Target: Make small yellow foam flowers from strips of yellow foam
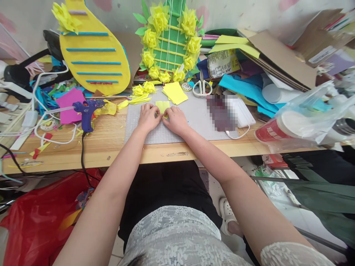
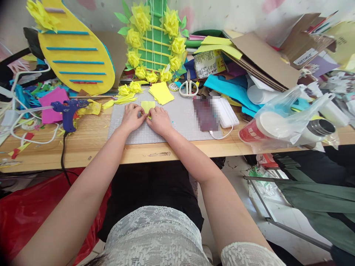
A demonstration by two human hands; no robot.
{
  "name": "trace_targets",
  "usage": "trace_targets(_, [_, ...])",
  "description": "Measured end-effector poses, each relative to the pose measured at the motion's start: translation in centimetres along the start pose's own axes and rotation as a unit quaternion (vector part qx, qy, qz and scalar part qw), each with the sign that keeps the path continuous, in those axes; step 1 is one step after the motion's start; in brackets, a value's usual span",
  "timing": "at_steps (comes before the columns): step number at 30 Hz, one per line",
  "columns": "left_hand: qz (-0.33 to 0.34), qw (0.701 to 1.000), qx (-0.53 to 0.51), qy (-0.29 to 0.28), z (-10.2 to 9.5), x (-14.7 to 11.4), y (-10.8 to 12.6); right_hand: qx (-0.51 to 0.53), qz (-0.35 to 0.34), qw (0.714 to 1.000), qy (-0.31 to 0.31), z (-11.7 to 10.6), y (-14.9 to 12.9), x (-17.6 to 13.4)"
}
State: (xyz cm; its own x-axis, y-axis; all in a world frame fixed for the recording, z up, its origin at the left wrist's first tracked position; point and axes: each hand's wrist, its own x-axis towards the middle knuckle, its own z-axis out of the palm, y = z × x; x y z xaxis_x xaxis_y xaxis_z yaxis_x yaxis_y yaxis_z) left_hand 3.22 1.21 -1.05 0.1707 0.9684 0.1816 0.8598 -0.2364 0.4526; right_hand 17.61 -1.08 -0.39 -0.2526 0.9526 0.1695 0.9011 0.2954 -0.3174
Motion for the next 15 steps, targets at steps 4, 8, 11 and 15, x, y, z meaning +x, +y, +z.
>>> trace_targets(4, [0.004, 1.000, -0.001, 0.003, -0.08, -0.07, 0.10, -0.011, -0.002, 1.000, -0.004, 0.03, -0.05, 0.01])
trace_targets(8, [-0.001, 1.000, -0.003, 0.005, -0.04, -0.14, 0.05, -0.036, -0.004, 0.999, -0.010, 0.09, -0.27, -0.09])
trace_targets(11, [-0.008, 1.000, -0.003, 0.008, -0.04, -0.18, -0.03, -0.055, -0.002, 0.998, -0.014, 0.12, -0.46, -0.21])
trace_targets(15, [-0.029, 0.999, 0.000, 0.024, -0.05, -0.19, -0.27, -0.066, 0.002, 0.998, -0.020, 0.11, -0.56, -0.28])
